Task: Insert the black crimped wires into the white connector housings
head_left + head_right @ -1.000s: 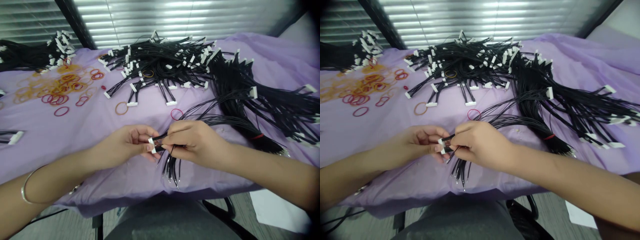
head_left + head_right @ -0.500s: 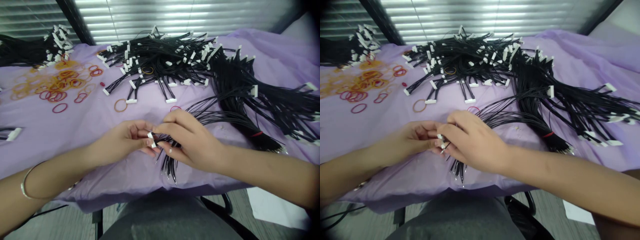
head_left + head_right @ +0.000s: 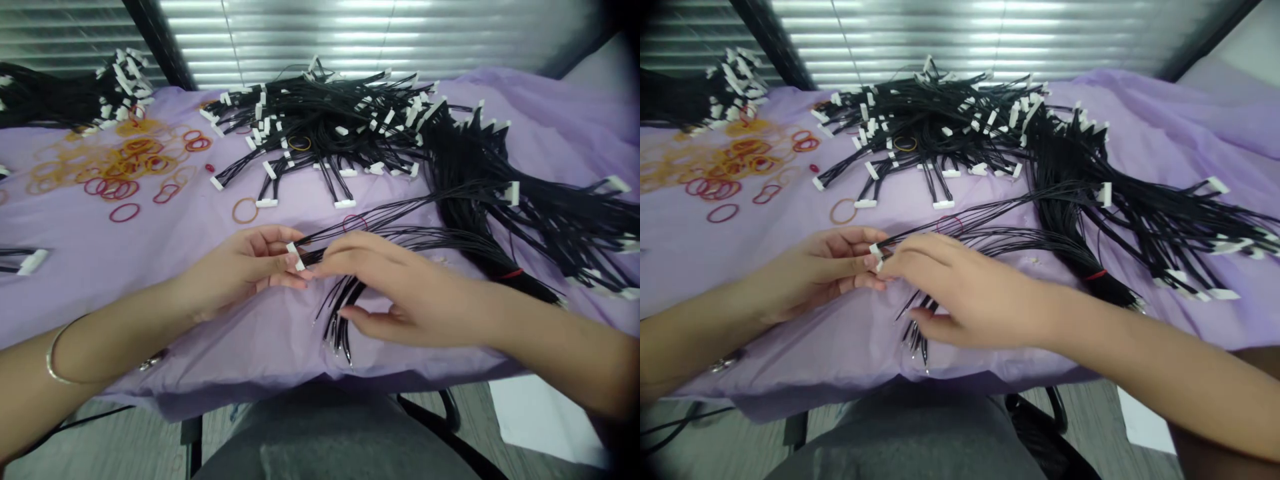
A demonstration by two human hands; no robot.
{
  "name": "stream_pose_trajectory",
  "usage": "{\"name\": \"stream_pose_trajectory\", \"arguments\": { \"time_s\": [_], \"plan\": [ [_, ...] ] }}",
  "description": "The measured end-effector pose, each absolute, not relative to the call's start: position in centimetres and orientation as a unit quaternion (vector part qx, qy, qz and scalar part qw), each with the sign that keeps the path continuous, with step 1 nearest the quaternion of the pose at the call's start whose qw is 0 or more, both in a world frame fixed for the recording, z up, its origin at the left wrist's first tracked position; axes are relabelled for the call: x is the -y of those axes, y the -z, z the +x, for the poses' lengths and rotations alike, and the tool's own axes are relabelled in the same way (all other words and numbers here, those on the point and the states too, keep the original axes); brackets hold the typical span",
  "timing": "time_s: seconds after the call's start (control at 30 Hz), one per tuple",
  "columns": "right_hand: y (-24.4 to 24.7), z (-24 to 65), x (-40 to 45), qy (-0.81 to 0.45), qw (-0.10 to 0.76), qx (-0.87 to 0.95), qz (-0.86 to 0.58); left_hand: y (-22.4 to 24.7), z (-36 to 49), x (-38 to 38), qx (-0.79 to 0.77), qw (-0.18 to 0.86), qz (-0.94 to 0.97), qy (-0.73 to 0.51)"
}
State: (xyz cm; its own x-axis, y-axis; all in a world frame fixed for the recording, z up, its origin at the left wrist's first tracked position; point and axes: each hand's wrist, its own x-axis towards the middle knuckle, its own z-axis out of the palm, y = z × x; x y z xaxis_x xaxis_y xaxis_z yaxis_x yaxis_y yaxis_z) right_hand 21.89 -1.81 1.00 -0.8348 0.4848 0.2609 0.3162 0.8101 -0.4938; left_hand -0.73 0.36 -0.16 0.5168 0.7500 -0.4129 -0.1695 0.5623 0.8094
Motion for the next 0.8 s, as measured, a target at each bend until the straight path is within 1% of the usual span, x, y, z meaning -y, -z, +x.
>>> {"name": "stream_pose_trajectory", "arguments": {
  "time_s": [0.1, 0.17, 0.2, 0.27, 0.37, 0.43, 0.47, 0.57, 0.73, 0.8],
  "plan": [
    [-1.3, 22.6, 1.6, -0.124, 0.085, 0.957, -0.248, 0.2, -0.8, -0.5, -0.417, 0.754, 0.4, -0.313],
    [-1.2, 22.7, 1.6, -0.13, 0.051, 0.96, -0.245, 0.2, -0.8, -0.6, -0.429, 0.726, 0.42, -0.335],
    [-1.0, 22.7, 1.6, -0.146, 0.054, 0.958, -0.242, 0.2, -0.8, -0.6, -0.433, 0.718, 0.426, -0.34],
    [-0.7, 22.4, 1.7, -0.152, 0.089, 0.952, -0.252, 0.2, -0.8, -0.6, -0.434, 0.713, 0.432, -0.342],
    [0.0, 22.0, 1.6, -0.068, 0.137, 0.943, -0.295, 0.3, -0.8, -0.6, -0.426, 0.713, 0.443, -0.339],
    [0.3, 22.0, 1.6, -0.02, 0.129, 0.942, -0.309, 0.3, -0.8, -0.5, -0.423, 0.711, 0.449, -0.339],
    [0.4, 22.0, 1.6, -0.016, 0.117, 0.942, -0.313, 0.3, -0.9, -0.5, -0.423, 0.709, 0.451, -0.338],
    [0.1, 22.0, 1.5, -0.045, 0.088, 0.941, -0.324, 0.4, -1.0, -0.6, -0.421, 0.704, 0.462, -0.337],
    [-0.7, 22.3, 1.2, -0.144, 0.052, 0.921, -0.357, 0.5, -1.0, -0.7, -0.42, 0.704, 0.472, -0.326],
    [-0.6, 22.4, 1.2, -0.147, 0.051, 0.923, -0.353, 0.5, -1.0, -0.7, -0.42, 0.704, 0.471, -0.326]
  ]
}}
